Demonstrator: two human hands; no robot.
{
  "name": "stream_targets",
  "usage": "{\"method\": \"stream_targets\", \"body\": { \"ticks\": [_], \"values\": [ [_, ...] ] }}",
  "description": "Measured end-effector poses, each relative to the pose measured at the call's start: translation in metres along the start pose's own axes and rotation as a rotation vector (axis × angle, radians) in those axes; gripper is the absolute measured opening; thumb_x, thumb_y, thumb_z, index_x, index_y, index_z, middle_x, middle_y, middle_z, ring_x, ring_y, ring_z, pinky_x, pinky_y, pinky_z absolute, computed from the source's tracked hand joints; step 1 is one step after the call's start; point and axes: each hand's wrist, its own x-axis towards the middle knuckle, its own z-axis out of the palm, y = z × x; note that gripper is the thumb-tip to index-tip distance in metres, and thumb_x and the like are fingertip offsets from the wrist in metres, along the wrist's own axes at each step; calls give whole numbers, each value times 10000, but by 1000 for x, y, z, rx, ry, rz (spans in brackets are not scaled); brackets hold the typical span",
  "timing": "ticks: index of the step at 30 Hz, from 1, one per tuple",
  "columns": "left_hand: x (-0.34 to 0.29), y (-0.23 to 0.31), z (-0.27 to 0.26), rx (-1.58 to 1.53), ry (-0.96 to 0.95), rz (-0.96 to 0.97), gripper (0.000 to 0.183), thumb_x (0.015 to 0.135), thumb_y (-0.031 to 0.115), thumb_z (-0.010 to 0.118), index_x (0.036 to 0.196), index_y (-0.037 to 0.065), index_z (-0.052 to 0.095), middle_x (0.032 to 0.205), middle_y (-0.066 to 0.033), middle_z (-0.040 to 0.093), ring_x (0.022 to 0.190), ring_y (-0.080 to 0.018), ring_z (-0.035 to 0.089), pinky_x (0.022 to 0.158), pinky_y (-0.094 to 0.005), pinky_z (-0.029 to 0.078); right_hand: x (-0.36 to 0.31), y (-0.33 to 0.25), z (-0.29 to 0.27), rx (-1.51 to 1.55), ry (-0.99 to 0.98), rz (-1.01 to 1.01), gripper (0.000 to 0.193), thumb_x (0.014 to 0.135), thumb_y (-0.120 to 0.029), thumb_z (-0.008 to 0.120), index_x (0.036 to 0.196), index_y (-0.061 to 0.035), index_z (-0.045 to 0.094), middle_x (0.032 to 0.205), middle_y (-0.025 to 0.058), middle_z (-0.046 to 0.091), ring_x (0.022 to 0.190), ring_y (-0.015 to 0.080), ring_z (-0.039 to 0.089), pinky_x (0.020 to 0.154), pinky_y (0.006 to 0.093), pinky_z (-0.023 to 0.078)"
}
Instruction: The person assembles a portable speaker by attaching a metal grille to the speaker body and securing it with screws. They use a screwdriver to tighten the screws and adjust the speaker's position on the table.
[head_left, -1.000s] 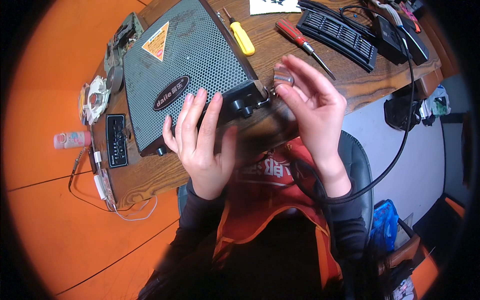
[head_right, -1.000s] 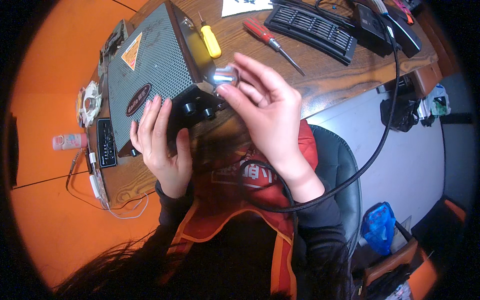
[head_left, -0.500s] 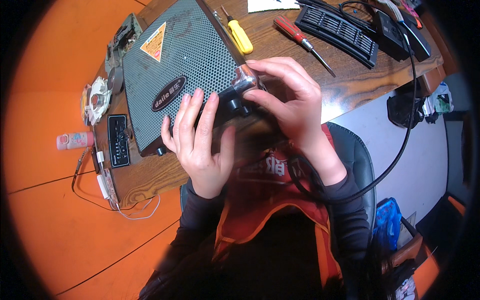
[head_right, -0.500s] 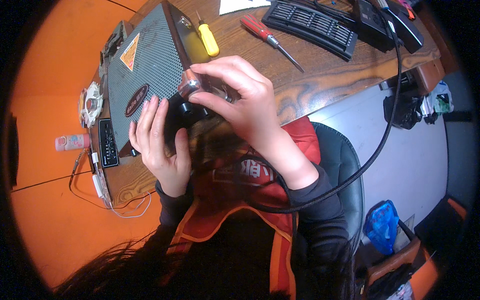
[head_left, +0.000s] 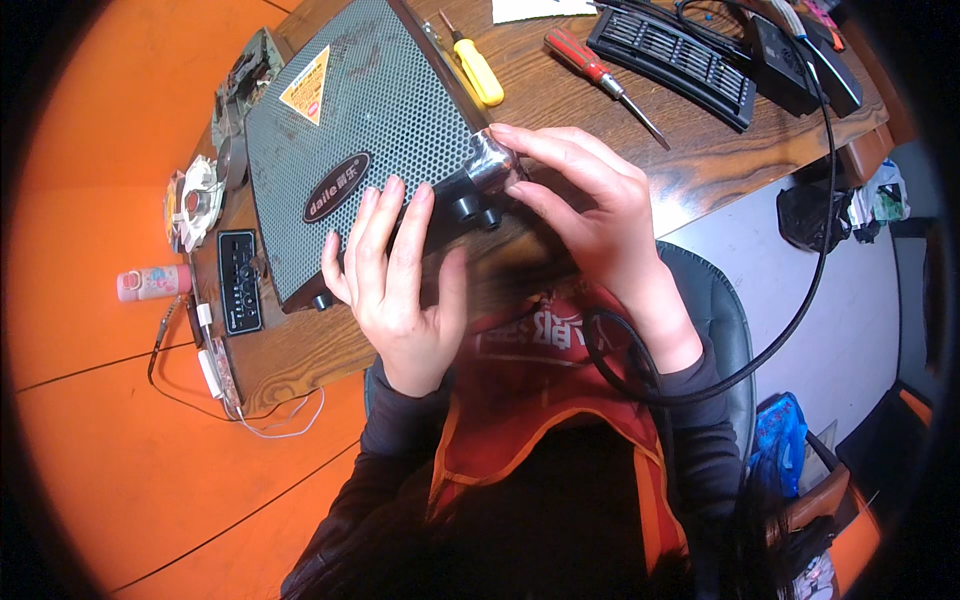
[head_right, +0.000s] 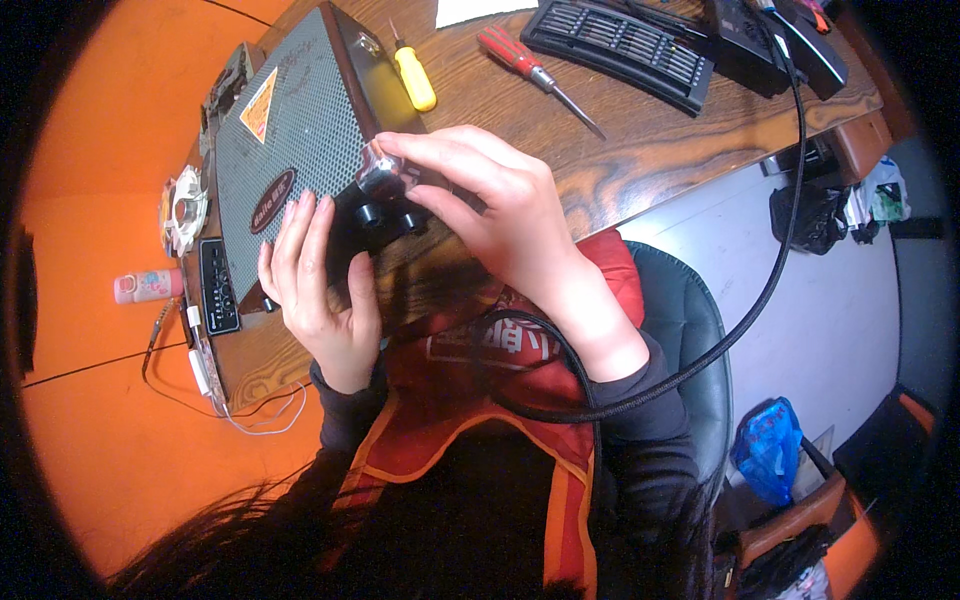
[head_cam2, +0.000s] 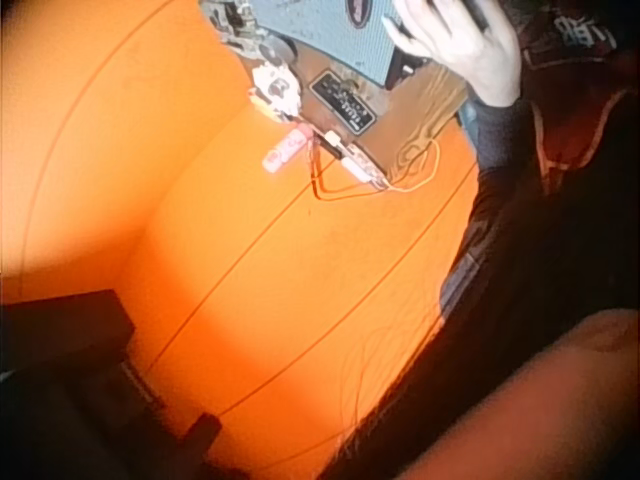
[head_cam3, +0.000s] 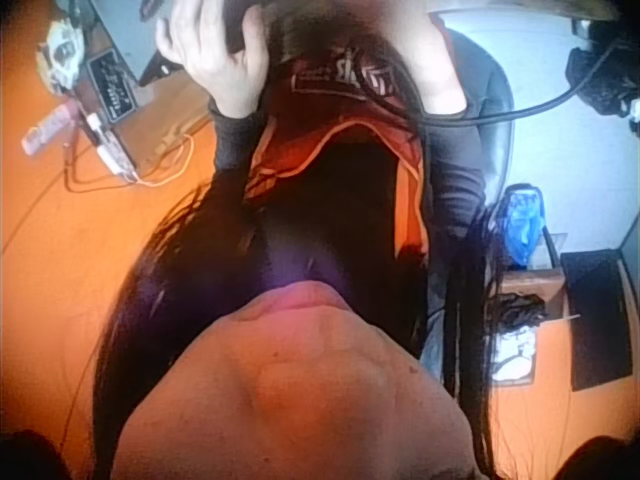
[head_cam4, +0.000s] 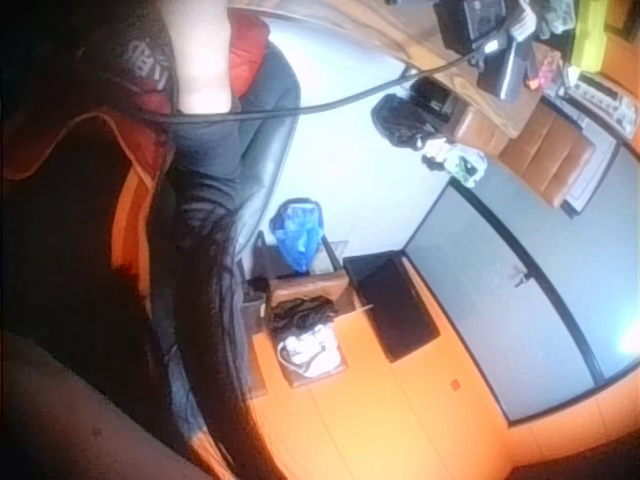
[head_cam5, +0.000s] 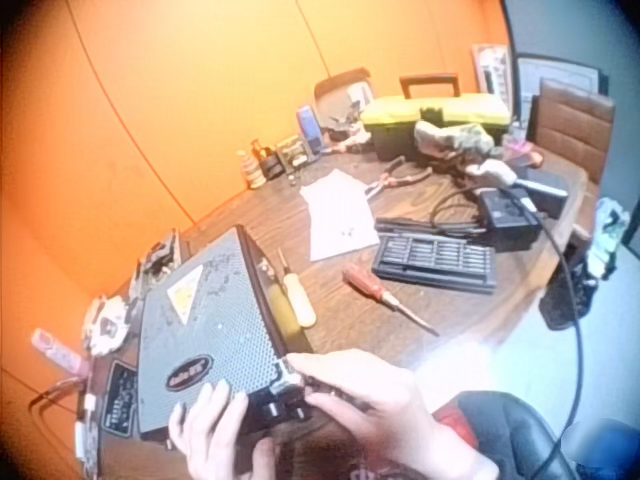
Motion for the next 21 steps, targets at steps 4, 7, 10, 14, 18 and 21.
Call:
{"method": "stream_targets", "body": {
  "ticks": [4,7,10,14,18,21],
  "values": [
    [2,2,-4,-1,-19,-3,475,727,114,653,1194,113,568,1248,-83,522,1196,-240,455,1042,-411,182,2,-1,-5,-46,-58,11,415,698,9,678,1100,-72,614,966,97,627,889,231,623,742,297,505],
    [9,5,-12,-29,-47,-7,456,712,89,659,1163,101,588,1215,-91,542,1174,-244,477,1025,-403,209,3,-4,-7,18,-84,28,418,689,-4,695,1095,-71,619,1005,99,618,921,239,613,759,297,503],
    [20,9,-14,-82,-35,-24,393,706,59,663,1097,85,627,1156,-90,573,1111,-237,516,968,-386,285,4,-3,-6,26,-80,15,416,684,6,703,1086,-57,620,1011,104,617,924,249,613,777,302,502],
    [32,16,-1,-88,-115,111,364,743,39,585,1087,148,636,1166,-33,573,1106,-218,521,960,-399,302,5,-3,-10,47,-91,60,341,731,-1,670,1067,-41,625,995,118,630,914,250,625,777,315,502],
    [34,16,9,-75,-62,125,374,751,43,560,1102,156,623,1171,-15,573,1102,-204,524,952,-402,309,19,-2,-31,-122,-29,244,200,814,-47,587,1008,-26,631,942,148,653,878,250,646,765,325,502],
    [32,17,10,-67,-31,134,362,753,46,554,1093,147,622,1170,-13,574,1097,-197,528,947,-403,312,46,12,-42,-457,-19,282,166,822,-34,586,976,-6,642,907,128,662,810,202,653,704,282,505]
  ]
}}
